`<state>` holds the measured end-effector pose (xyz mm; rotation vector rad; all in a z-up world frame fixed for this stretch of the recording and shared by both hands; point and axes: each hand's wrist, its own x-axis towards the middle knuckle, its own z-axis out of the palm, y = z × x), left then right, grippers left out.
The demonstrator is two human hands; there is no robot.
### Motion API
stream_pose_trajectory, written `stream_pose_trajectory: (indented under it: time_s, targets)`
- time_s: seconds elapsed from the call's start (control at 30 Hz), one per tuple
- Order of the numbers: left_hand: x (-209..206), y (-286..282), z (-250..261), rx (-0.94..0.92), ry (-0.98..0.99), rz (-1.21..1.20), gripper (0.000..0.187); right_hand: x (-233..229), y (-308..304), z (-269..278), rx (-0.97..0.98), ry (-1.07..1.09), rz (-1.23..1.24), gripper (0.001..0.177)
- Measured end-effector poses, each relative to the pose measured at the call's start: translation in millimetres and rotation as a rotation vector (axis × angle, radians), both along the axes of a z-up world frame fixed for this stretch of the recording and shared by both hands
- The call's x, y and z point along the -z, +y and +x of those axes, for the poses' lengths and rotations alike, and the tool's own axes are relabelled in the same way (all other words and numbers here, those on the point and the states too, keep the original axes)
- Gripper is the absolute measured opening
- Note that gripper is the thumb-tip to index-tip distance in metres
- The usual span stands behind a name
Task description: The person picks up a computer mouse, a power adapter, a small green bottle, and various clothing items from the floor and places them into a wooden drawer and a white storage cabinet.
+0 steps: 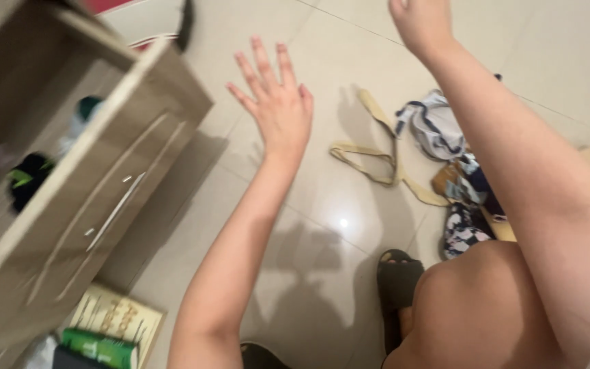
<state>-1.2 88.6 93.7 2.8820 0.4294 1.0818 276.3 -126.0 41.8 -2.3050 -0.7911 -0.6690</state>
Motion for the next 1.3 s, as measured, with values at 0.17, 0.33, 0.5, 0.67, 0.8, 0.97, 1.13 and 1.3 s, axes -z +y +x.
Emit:
stream_pose_trajectory:
  time_s: [0.17,0.33,0.5,0.67,0.8,0.97,1.13,1.3]
  targets:
    - [41.5,-77.1,68.0,0.134,0.088,-0.020,0.081,75.5,-129.9,42.8,0.165,0.059,-0.189,0.032]
    - [92.8,-148.1,123.3,0.246,0.296,0.021,0.080,126.4,-237.8,36.9,0.297,0.318,-0.168,0.083]
    - [176.0,-210.3,166.1,0.448,0.489,0.045,0.082,155.1,-288.4,17.3,0.406,0.509,-0.264,0.089]
    - [258.5,-257.5,166.2,0.787,0.699,0.081,0.099,183.2,-303.3,12.4,0.420,0.657,-0.377,0.101]
    - [288.2,-276.0,144.7,0.777,0.897,0.111,0.098,199.3,-274.3,9.5,0.371,0.670,-0.358,0.115]
    - [304.2,-268.0,142.9,0.652,0.863,0.241,0.088,216.6,-239.4,17.6,0.262,0.417,-0.603,0.123]
    - [320.6,-243.5,126.4,0.552,0.715,0.275,0.073,235.5,-238.3,15.5,0.371,0.716,-0.762,0.111]
    - [323.6,-219.3,104.5,0.553,0.730,0.284,0.051,215.8,-245.5,7.0,0.284,0.789,-1.013,0.102]
